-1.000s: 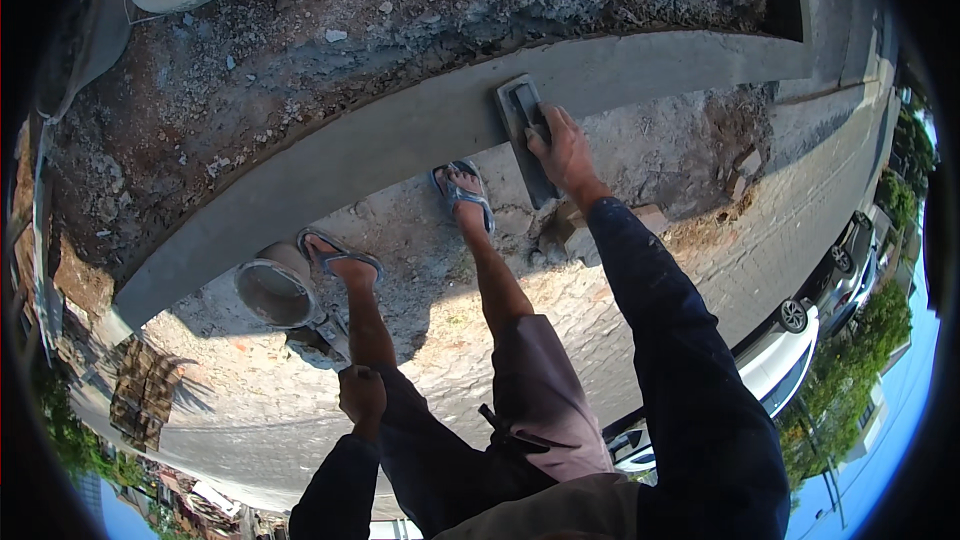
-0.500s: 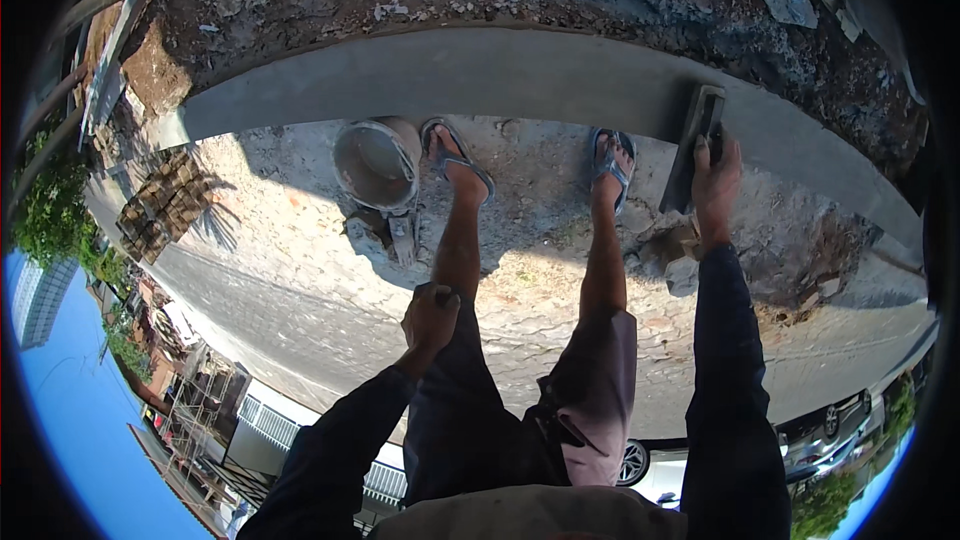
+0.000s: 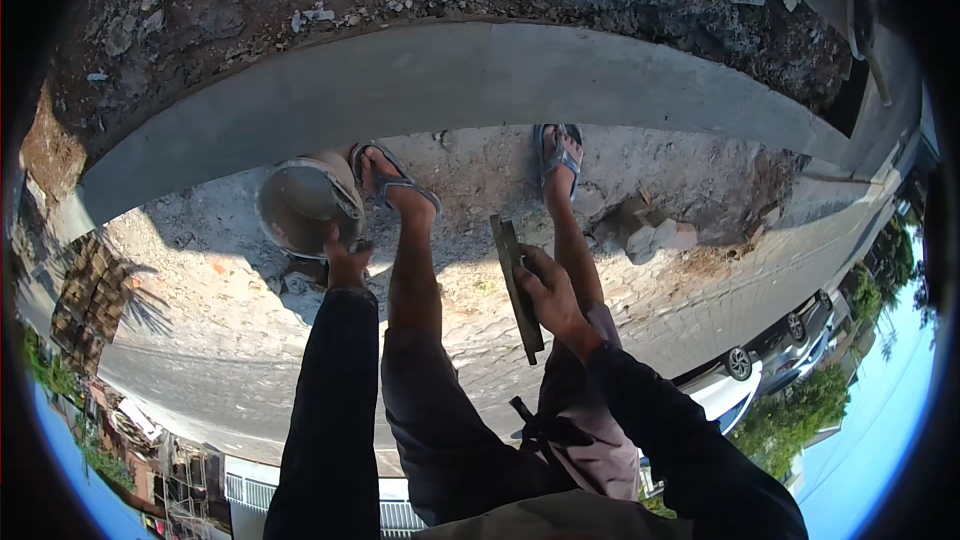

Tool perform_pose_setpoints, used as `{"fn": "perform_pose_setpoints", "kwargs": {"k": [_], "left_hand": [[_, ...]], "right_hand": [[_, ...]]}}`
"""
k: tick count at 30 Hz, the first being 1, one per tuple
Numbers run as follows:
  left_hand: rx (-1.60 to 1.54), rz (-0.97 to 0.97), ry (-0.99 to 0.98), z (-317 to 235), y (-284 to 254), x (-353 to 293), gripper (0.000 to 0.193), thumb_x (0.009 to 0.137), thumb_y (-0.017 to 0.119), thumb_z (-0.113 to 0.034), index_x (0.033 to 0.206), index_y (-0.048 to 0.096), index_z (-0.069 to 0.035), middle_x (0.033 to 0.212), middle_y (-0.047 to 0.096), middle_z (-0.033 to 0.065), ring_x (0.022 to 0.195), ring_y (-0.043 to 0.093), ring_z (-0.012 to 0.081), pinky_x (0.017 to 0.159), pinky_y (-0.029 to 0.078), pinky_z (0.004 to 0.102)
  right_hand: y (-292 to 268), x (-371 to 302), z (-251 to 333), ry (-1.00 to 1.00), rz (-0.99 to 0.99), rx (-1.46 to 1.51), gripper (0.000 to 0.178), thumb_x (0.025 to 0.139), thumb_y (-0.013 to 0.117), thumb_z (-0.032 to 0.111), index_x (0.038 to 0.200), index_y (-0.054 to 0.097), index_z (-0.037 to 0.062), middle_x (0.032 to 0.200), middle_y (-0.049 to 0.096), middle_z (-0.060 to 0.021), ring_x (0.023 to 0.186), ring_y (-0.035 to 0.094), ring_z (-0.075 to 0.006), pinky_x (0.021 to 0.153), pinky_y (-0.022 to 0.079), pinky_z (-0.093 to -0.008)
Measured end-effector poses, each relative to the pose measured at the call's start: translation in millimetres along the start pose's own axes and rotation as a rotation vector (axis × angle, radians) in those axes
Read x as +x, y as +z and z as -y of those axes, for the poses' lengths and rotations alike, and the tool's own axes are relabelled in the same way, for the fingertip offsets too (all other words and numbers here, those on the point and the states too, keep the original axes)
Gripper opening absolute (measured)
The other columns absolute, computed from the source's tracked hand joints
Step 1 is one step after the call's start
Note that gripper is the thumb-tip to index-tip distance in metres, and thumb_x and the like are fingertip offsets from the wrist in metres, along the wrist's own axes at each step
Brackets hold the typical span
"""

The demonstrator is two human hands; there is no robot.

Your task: Using a wooden float to smooth and level a concrete planter box wall.

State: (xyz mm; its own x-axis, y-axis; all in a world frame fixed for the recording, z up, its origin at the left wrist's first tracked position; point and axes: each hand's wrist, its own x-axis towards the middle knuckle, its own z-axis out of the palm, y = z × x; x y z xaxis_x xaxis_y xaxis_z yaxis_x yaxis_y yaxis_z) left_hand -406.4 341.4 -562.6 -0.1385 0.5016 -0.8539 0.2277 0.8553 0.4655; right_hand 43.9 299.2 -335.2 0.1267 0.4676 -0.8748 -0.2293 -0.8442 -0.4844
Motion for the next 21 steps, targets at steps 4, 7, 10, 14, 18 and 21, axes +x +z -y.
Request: {"fn": "perform_pose_setpoints", "kwargs": {"k": [4, 7, 10, 14, 18, 21], "left_hand": [[-0.961, -0.175, -0.52, 24, 73, -30, 0.028, 0.096, 0.054, -0.033, 0.117, 0.053, -0.015, 0.092, 0.052, 0.0019, 0.069, 0.044, 0.0149, 0.072, 0.047, 0.036], [-1.379, -0.319, -0.549, -1, 26, -64, 0.028, 0.102, 0.047, -0.037, 0.103, 0.054, -0.01, 0.066, 0.045, -0.0013, 0.045, 0.033, 0.0092, 0.06, 0.047, 0.0321], [-1.282, -0.236, -0.35, -62, 33, -113, 0.04, 0.105, 0.038, -0.043, 0.091, 0.054, -0.009, 0.06, 0.037, -0.0015, 0.047, 0.032, 0.0106, 0.061, 0.046, 0.0329], [-1.037, -0.337, -0.326, -152, 25, -177, 0.039, 0.104, 0.042, -0.044, 0.081, 0.049, -0.013, 0.06, 0.032, -0.0025, 0.05, 0.031, 0.013, 0.06, 0.044, 0.0336], [-0.55, -0.369, -0.322, -223, 94, -290, 0.037, 0.102, 0.049, -0.041, 0.076, 0.041, -0.015, 0.062, 0.026, -0.0057, 0.051, 0.027, 0.0107, 0.057, 0.038, 0.0296], [-0.427, -0.242, -0.251, -251, 139, -370, 0.031, 0.1, 0.055, -0.037, 0.082, 0.042, -0.016, 0.062, 0.027, -0.006, 0.05, 0.022, 0.0065, 0.049, 0.025, 0.0242]], "right_hand": [[-23, -7, -12, 0.165, -0.008, -0.088, 0.043, 0.095, 0.058, 0.019, 0.131, 0.052, -0.0026, 0.109, 0.064, -0.0151, 0.099, 0.061, -0.019, 0.086, 0.048, -0.0312], [7, -10, 5, 0.015, -0.015, -0.229, 0.044, 0.093, 0.06, 0.019, 0.131, 0.051, -0.0031, 0.111, 0.063, -0.0189, 0.102, 0.063, -0.0234, 0.088, 0.049, -0.034], [20, -14, 21, -0.068, 0.041, -0.307, 0.046, 0.089, 0.063, 0.021, 0.127, 0.052, -0.0033, 0.111, 0.061, -0.0253, 0.102, 0.062, -0.037, 0.091, 0.048, -0.0404], [66, -15, 52, -0.359, 0.11, -0.471, 0.054, 0.086, 0.064, 0.027, 0.127, 0.051, -0.005, 0.113, 0.06, -0.0293, 0.107, 0.059, -0.0452, 0.092, 0.048, -0.0481], [81, -15, 71, -0.456, 0.179, -0.524, 0.052, 0.084, 0.065, 0.028, 0.12, 0.054, -0.0067, 0.11, 0.061, -0.0305, 0.106, 0.06, -0.045, 0.091, 0.049, -0.047], [78, -19, 60, -0.574, 0.308, -0.694, 0.037, 0.083, 0.065, 0.026, 0.105, 0.06, -0.0028, 0.098, 0.065, -0.0263, 0.099, 0.065, -0.0439, 0.085, 0.051, -0.0491]]}}
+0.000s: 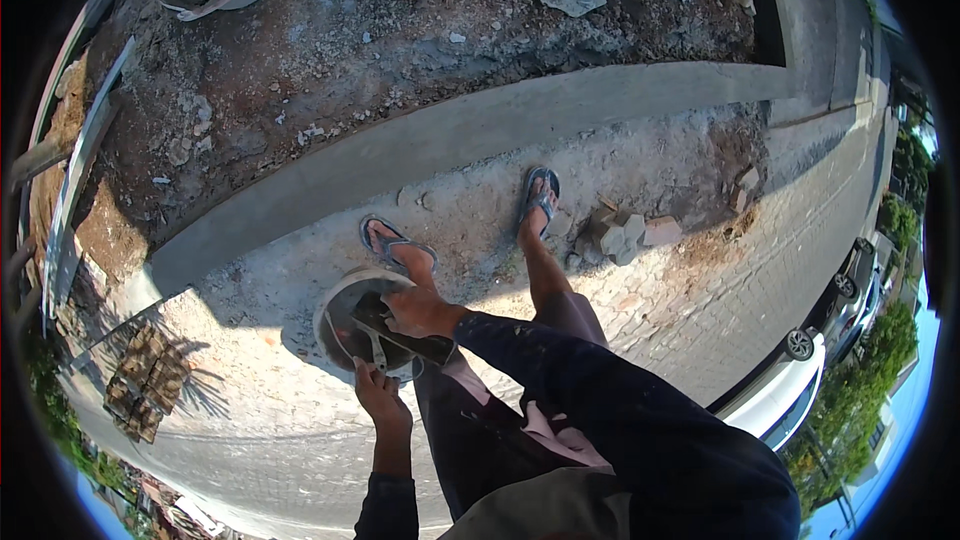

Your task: Using a wooden float to smooth and level a concrete planter box wall.

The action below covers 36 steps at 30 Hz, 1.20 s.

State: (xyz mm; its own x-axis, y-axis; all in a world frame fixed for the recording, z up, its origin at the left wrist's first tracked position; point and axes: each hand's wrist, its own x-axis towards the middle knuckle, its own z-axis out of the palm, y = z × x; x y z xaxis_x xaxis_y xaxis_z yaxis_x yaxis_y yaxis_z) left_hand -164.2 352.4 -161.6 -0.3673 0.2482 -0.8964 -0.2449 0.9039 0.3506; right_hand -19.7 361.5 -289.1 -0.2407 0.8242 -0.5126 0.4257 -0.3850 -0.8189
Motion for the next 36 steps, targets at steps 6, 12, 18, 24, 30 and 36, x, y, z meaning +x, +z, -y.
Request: {"fn": "perform_pose_setpoints", "kwargs": {"k": [6, 12, 18, 24, 30, 36], "left_hand": [[0.321, 0.047, 0.225, 40, 80, -149, 0.018, 0.098, 0.058, -0.02, 0.084, 0.048, -0.014, 0.066, 0.033, -0.0064, 0.055, 0.03, 0.0039, 0.054, 0.034, 0.023], [0.495, 0.343, 0.159, 92, 161, -199, 0.021, 0.093, 0.064, -0.022, 0.103, 0.054, -0.006, 0.086, 0.053, -0.0003, 0.077, 0.049, 0.008, 0.07, 0.044, 0.0262], [0.602, 0.544, 0.14, 135, 251, -259, 0.018, 0.094, 0.062, -0.019, 0.108, 0.054, -0.01, 0.095, 0.054, -0.0002, 0.081, 0.05, 0.0075, 0.076, 0.042, 0.0263], [0.671, 0.711, 0.101, 161, 291, -293, 0.025, 0.094, 0.063, -0.019, 0.112, 0.052, -0.005, 0.091, 0.053, 0.0014, 0.078, 0.052, 0.0088, 0.073, 0.043, 0.0244], [0.678, 0.827, 0.091, 171, 313, -311, 0.028, 0.093, 0.064, -0.017, 0.113, 0.048, -0.004, 0.089, 0.053, 0.0013, 0.075, 0.052, 0.0081, 0.071, 0.043, 0.0233], [0.728, 0.878, 0.091, 163, 331, -325, 0.028, 0.093, 0.063, -0.014, 0.111, 0.046, -0.003, 0.087, 0.05, 0.0007, 0.076, 0.05, 0.0083, 0.071, 0.042, 0.0238]], "right_hand": [[-20, -65, -34, -0.071, -0.076, -0.418, 0.029, 0.086, 0.057, 0.02, 0.102, 0.064, -0.0033, 0.102, 0.065, -0.0224, 0.083, 0.068, -0.0341, 0.065, 0.055, -0.0478], [-113, -133, -119, 0.182, -0.314, -0.539, 0.028, 0.086, 0.055, 0.022, 0.099, 0.066, 0.0001, 0.095, 0.066, -0.0177, 0.08, 0.068, -0.033, 0.068, 0.054, -0.0471], [-207, -213, -159, 0.513, -0.322, -0.186, 0.041, 0.079, 0.068, 0.031, 0.107, 0.062, 0.0015, 0.1, 0.067, -0.0237, 0.093, 0.068, -0.0374, 0.079, 0.054, -0.0484], [-240, -260, -174, 0.617, -0.375, -0.055, 0.061, 0.084, 0.061, 0.031, 0.132, 0.047, -0.0036, 0.107, 0.064, -0.0292, 0.094, 0.066, -0.0444, 0.084, 0.053, -0.0512], [-252, -279, -180, 0.589, -0.379, -0.128, 0.055, 0.085, 0.059, 0.028, 0.128, 0.048, -0.0042, 0.1, 0.065, -0.0286, 0.088, 0.067, -0.0436, 0.078, 0.055, -0.0507], [-287, -300, -158, 0.554, -0.179, -0.145, 0.035, 0.09, 0.048, 0.02, 0.115, 0.059, -0.001, 0.094, 0.066, -0.028, 0.085, 0.069, -0.0417, 0.075, 0.057, -0.0488]]}}
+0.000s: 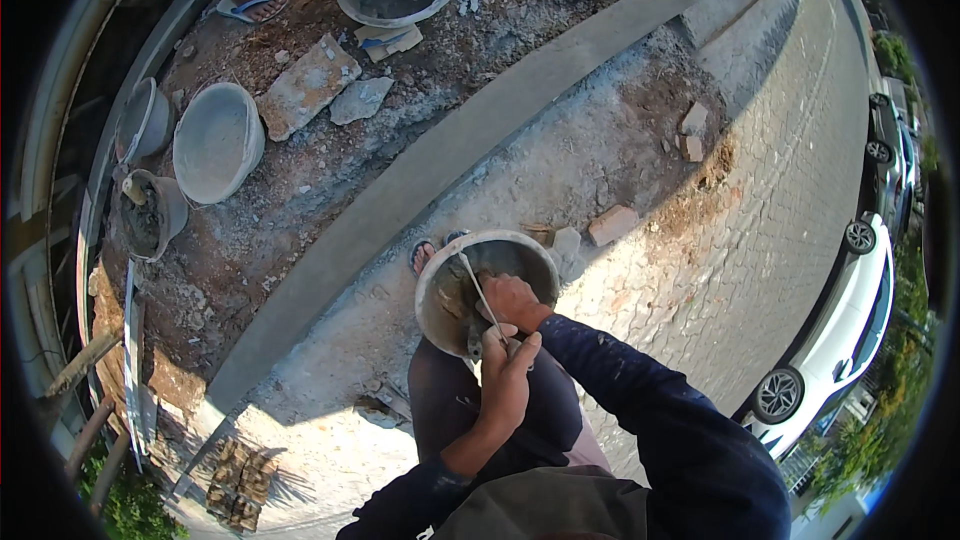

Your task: Using a wooden float to smooth and level a concrete planter box wall.

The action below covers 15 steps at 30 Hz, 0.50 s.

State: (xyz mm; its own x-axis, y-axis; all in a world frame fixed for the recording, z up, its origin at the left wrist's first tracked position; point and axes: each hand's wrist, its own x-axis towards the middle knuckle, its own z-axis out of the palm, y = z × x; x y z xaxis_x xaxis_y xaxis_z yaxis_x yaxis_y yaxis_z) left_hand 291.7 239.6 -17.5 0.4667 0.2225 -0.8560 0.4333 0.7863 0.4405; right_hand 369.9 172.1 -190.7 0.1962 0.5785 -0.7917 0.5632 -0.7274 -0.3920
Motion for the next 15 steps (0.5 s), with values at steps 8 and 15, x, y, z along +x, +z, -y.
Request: {"fn": "perform_pose_setpoints", "kwargs": {"k": [8, 15], "left_hand": [[0.044, -0.045, -0.019, -31, 48, 4, 0.027, 0.092, 0.063, -0.013, 0.108, 0.044, -0.005, 0.083, 0.045, -0.0002, 0.077, 0.045, 0.009, 0.075, 0.038, 0.0255], [0.043, -0.079, -0.002, -44, 155, 40, 0.025, 0.092, 0.065, -0.011, 0.104, 0.043, -0.004, 0.078, 0.039, -0.0033, 0.07, 0.038, 0.0059, 0.066, 0.036, 0.0226]], "right_hand": [[-85, -43, -18, -0.077, -0.091, 0.136, 0.059, 0.085, 0.06, 0.026, 0.136, 0.045, 0.0017, 0.107, 0.063, -0.0273, 0.087, 0.066, -0.0442, 0.078, 0.053, -0.0503], [-178, -75, -121, -0.089, -0.224, 0.561, 0.069, 0.09, 0.056, 0.023, 0.149, 0.025, 0.0039, 0.136, 0.047, -0.0297, 0.127, 0.046, -0.0455, 0.106, 0.039, -0.046]]}}
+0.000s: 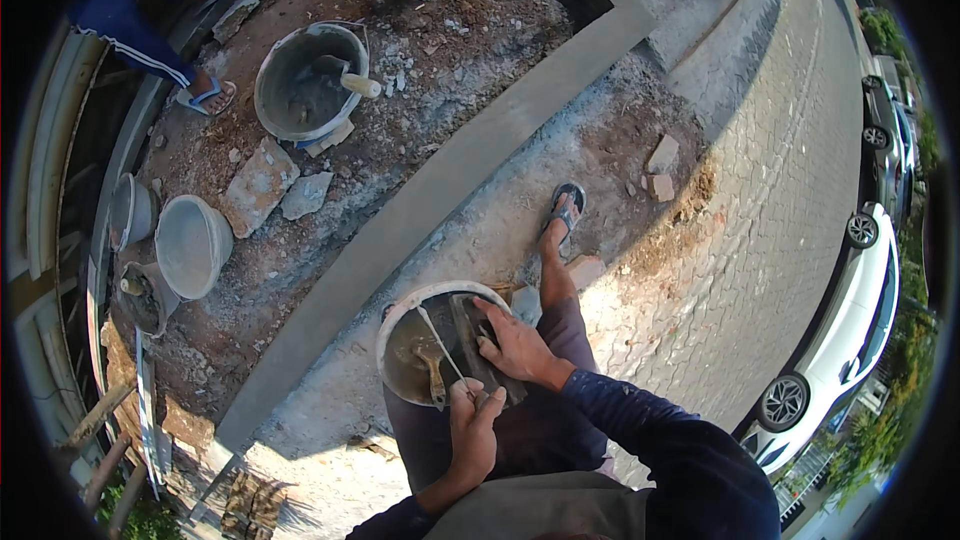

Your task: Using a wooden float to smooth and level a concrete planter box wall.

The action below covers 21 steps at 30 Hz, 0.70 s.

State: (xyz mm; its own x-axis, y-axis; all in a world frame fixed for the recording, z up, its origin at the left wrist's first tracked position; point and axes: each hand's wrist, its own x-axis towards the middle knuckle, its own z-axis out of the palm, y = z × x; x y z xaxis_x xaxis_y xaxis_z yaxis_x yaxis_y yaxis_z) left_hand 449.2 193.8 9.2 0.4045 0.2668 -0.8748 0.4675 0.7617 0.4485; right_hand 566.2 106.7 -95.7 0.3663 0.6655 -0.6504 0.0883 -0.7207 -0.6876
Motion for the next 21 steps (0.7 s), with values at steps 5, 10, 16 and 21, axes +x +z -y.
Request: {"fn": "perform_pose_setpoints", "kwargs": {"k": [5, 10, 16, 21], "left_hand": [[0.048, -0.183, -0.051, -4, 137, 47, 0.022, 0.092, 0.064, -0.015, 0.102, 0.047, -0.004, 0.08, 0.043, -0.0024, 0.072, 0.043, 0.007, 0.069, 0.04, 0.0237], [0.127, -0.311, -0.065, 7, 203, 114, 0.011, 0.096, 0.057, -0.02, 0.096, 0.052, -0.01, 0.083, 0.049, -0.0022, 0.072, 0.047, 0.0078, 0.071, 0.043, 0.0252], [0.113, -0.044, -0.133, 33, 320, 217, 0.014, 0.095, 0.059, -0.017, 0.101, 0.053, -0.006, 0.082, 0.055, 0.0009, 0.068, 0.052, 0.0089, 0.068, 0.045, 0.0257], [0.243, -0.007, -0.135, 32, 420, 274, 0.024, 0.088, 0.062, -0.016, 0.105, 0.052, -0.002, 0.083, 0.061, 0.0049, 0.072, 0.06, 0.0108, 0.067, 0.045, 0.0251]], "right_hand": [[-72, 35, -115, 0.05, -0.015, 0.316, 0.053, 0.091, 0.052, 0.017, 0.141, 0.042, 0.0038, 0.125, 0.057, -0.019, 0.115, 0.058, -0.0294, 0.098, 0.044, -0.0373], [-177, 45, -189, 0.438, 0.271, 1.305, 0.048, 0.089, 0.045, 0.013, 0.136, 0.051, 0.0053, 0.111, 0.062, -0.0038, 0.095, 0.058, -0.0103, 0.083, 0.047, -0.026], [-365, 21, -251, 0.315, 0.215, 1.257, 0.062, 0.084, 0.042, 0.012, 0.144, 0.041, 0.0006, 0.129, 0.06, -0.0113, 0.111, 0.061, -0.0147, 0.094, 0.048, -0.0267], [-449, 14, -304, 0.345, -0.172, 1.38, 0.049, 0.098, 0.036, 0.013, 0.144, 0.042, -0.0025, 0.131, 0.059, -0.0088, 0.111, 0.06, -0.0127, 0.094, 0.048, -0.0254]]}}
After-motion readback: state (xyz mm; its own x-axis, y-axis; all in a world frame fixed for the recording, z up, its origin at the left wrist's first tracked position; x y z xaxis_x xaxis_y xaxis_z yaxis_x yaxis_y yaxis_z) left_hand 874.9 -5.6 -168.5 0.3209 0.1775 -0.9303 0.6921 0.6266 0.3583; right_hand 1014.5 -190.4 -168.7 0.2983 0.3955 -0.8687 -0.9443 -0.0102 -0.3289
